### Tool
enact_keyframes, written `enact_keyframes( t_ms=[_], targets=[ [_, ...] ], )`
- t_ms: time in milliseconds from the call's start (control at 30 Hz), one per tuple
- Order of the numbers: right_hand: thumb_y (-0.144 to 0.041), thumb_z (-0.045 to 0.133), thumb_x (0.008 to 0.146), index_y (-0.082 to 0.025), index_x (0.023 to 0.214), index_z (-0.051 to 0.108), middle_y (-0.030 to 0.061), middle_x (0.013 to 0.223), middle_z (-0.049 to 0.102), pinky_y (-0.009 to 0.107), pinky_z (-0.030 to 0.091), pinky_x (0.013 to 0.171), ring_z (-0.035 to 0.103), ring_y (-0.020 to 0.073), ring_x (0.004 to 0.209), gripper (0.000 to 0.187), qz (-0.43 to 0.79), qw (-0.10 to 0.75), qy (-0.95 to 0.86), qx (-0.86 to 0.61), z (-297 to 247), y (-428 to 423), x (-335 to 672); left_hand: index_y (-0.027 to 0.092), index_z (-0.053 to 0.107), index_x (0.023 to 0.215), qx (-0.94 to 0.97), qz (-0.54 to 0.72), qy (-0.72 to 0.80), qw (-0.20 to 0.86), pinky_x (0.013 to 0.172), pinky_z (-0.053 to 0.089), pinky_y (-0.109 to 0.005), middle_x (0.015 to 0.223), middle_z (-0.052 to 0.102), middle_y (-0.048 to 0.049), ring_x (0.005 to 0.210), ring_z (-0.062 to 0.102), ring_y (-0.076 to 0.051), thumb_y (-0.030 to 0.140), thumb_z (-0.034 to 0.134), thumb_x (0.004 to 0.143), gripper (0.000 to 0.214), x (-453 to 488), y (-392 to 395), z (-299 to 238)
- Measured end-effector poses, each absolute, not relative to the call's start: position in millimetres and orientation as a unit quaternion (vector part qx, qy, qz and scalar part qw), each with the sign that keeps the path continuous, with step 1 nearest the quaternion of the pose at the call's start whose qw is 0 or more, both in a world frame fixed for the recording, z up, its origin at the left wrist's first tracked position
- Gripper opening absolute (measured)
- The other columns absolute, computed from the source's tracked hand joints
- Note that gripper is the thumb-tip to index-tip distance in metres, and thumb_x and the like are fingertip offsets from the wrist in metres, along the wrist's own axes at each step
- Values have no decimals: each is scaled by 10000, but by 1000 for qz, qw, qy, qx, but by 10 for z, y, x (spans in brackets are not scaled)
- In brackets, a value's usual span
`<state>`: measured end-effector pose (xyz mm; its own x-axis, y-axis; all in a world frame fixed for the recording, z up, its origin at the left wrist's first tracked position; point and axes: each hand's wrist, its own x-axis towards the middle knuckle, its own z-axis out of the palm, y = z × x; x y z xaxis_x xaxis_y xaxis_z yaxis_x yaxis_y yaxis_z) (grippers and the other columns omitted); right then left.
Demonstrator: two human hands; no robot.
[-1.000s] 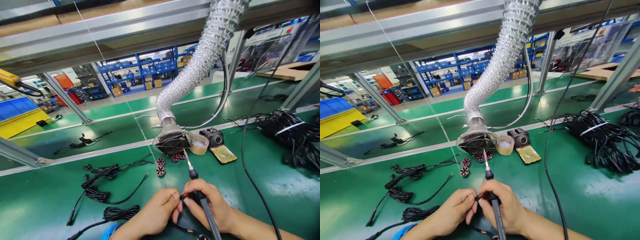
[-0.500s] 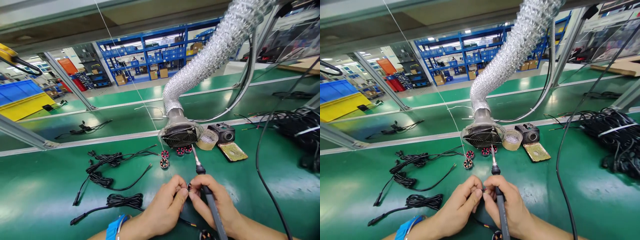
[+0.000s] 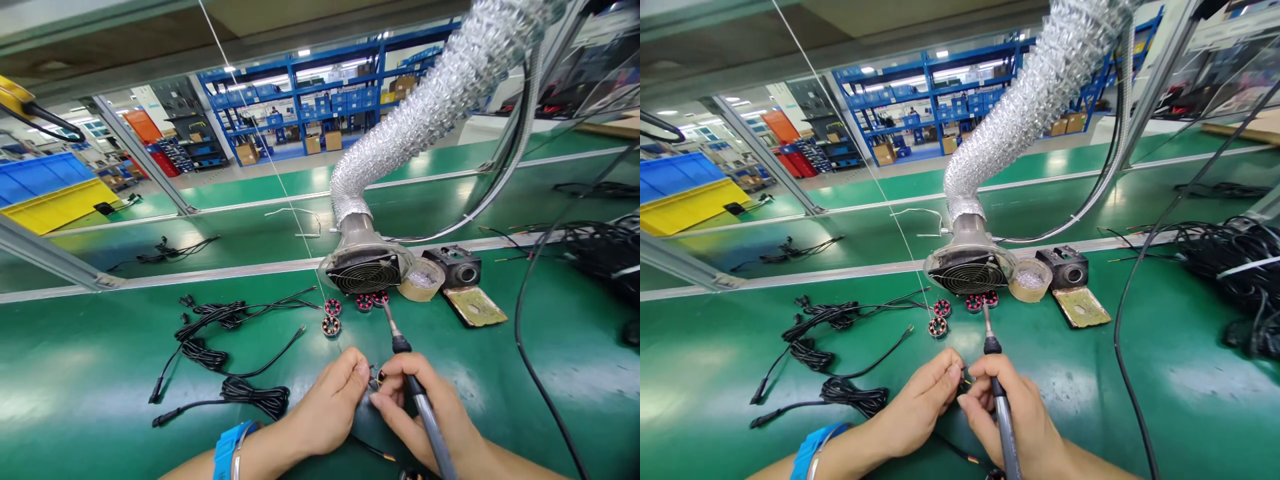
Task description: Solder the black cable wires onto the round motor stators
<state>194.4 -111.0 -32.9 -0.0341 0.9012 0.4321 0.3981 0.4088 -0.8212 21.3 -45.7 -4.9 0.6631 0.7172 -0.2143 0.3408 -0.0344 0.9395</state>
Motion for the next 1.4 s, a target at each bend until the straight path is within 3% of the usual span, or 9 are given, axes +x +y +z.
enact_keyframes(
  t_ms=[133,233,467,733,900,1100,1267,1400],
  targets=[
    [-97,616,837,-206,1087,518,13,813,639,254,538,629,613,137,660,290,118,517,-725,-439,-230,-1042,1981,207,452,870,743,105,389,534,685,336,-281,806,478,14,741,421,-146,445,302,1020,319,181,-492,5],
    [-9,575,856,-192,1132,534,45,894,686,285,540,699,628,154,744,334,108,512,-764,-376,-190,-982,1971,215,430,867,769,80,385,504,675,346,-286,801,496,8,708,430,-152,390,298,1017,266,182,-536,34],
    [-29,561,882,-195,1099,554,23,843,662,248,518,632,605,133,698,274,137,499,-752,-408,-162,-948,2058,217,447,867,800,71,381,458,658,312,-277,804,520,19,731,454,-150,331,370,998,190,173,-536,159],
    [-25,627,855,-207,1206,573,5,843,722,246,517,617,627,135,679,399,130,490,-766,-396,-203,-917,2160,199,457,821,715,106,368,585,624,306,-251,720,462,35,677,399,-126,416,420,974,268,146,-436,83],
    [-7,608,856,-202,1176,581,20,888,730,251,493,581,607,134,654,376,110,502,-763,-392,-260,-907,2099,184,483,789,599,137,352,706,570,264,-239,604,439,57,570,343,-102,564,547,864,392,199,-376,-44],
    [-26,576,883,-213,1161,604,26,870,718,266,510,630,619,149,708,337,119,506,-748,-413,-246,-851,2091,172,519,723,581,151,416,683,514,218,-237,513,427,70,492,301,-86,377,566,821,231,207,-273,-99],
    [-70,510,938,-245,1380,491,10,875,718,252,529,689,651,134,725,476,148,499,-713,-470,-86,-1026,2306,170,527,729,593,145,441,658,512,230,-237,517,438,65,497,328,-90,331,523,807,180,221,-272,-122],
    [-201,534,936,-240,1305,573,2,747,631,256,467,552,581,139,611,373,166,475,-705,-500,33,-1172,2434,168,529,732,594,135,451,653,509,228,-235,509,435,68,493,320,-87,333,523,799,178,236,-299,-110]
  ],
)
